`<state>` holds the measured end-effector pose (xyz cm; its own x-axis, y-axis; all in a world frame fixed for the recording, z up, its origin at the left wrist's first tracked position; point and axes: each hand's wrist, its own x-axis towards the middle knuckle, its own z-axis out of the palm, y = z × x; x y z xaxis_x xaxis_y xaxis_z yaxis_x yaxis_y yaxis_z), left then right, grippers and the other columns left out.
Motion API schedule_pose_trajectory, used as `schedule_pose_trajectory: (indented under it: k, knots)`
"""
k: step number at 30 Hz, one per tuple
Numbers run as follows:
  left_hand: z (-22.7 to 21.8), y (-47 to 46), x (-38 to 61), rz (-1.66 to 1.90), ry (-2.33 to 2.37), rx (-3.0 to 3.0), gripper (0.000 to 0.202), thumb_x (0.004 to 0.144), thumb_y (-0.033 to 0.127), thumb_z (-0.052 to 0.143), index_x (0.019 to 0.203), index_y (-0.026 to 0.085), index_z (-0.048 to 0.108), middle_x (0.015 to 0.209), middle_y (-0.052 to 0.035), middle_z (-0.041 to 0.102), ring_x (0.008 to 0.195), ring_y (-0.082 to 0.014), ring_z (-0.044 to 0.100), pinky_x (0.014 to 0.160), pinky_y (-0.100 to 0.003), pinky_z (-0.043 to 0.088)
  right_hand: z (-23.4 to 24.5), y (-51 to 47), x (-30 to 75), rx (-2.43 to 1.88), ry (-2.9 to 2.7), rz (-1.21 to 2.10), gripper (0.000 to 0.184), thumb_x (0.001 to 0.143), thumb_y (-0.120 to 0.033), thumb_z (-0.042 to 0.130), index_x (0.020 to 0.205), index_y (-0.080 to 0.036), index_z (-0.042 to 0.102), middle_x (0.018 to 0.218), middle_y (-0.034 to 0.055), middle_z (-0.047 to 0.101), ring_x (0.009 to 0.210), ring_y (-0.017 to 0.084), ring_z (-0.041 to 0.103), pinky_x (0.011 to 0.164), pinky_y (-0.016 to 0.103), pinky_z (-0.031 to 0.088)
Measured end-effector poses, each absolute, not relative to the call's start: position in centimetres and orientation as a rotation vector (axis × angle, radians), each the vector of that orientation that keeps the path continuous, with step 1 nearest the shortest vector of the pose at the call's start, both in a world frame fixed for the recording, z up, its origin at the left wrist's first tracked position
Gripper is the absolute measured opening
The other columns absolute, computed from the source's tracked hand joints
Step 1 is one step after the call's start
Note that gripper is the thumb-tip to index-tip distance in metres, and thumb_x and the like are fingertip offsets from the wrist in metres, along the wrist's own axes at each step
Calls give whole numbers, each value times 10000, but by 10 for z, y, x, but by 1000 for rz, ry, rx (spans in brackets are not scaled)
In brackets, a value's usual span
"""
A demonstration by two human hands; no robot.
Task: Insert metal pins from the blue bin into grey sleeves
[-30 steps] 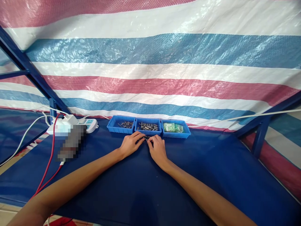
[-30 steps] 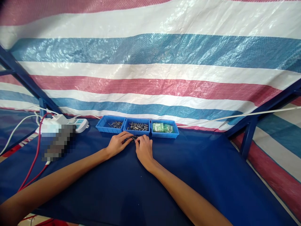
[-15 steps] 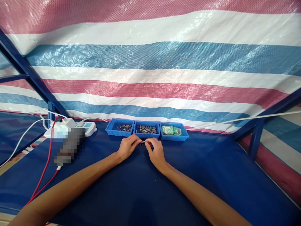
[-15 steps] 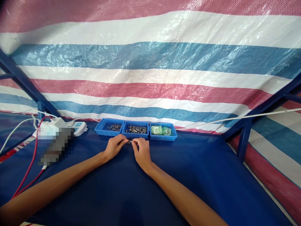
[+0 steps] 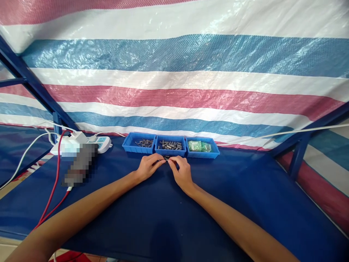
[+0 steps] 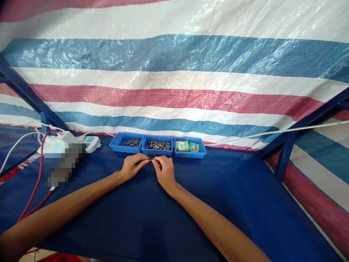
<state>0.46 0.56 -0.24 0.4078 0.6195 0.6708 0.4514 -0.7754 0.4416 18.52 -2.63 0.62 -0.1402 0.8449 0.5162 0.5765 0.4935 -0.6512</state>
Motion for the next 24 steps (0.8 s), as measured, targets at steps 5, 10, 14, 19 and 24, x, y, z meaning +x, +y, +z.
schedule_pose_trajectory:
  k: [5,10,14,19,24]
  knots:
    - [1,4,5,1332,957,2463,167,891,278,520,896,164,642,851,-53,694,769,-134,654,686,-218,508,6,-26,185,-1193,-1857,381,220,926,-305,436,845,-207,616,776,15,642,714,149,573,730,283,373]
    - [2,2,6,1321,973,2448,200,904,295,498,927,170,652,881,-56,706,801,-141,667,720,-225,525,7,-26,185,-1213,-1864,381,223,920,-312,444,834,-214,626,763,10,646,702,146,579,712,276,378]
    - [2,2,6,1322,950,2440,202,912,283,485,967,175,646,925,-57,708,847,-146,671,759,-235,533,6,-26,185,-1203,-1859,393,209,917,-308,457,830,-212,622,759,4,643,686,138,562,713,272,374]
    - [1,1,5,1329,949,2411,209,931,233,439,1024,179,618,949,-51,706,849,-138,673,745,-218,530,4,-25,185,-1227,-1850,408,251,919,-324,452,756,-205,602,698,1,617,644,139,539,694,277,366]
    - [-4,2,3,1316,991,2351,238,954,222,366,1059,187,576,921,-33,702,582,-70,624,586,-170,492,3,-23,185,-1227,-1846,403,257,922,-336,438,762,-209,594,678,-1,598,642,146,534,687,280,365]
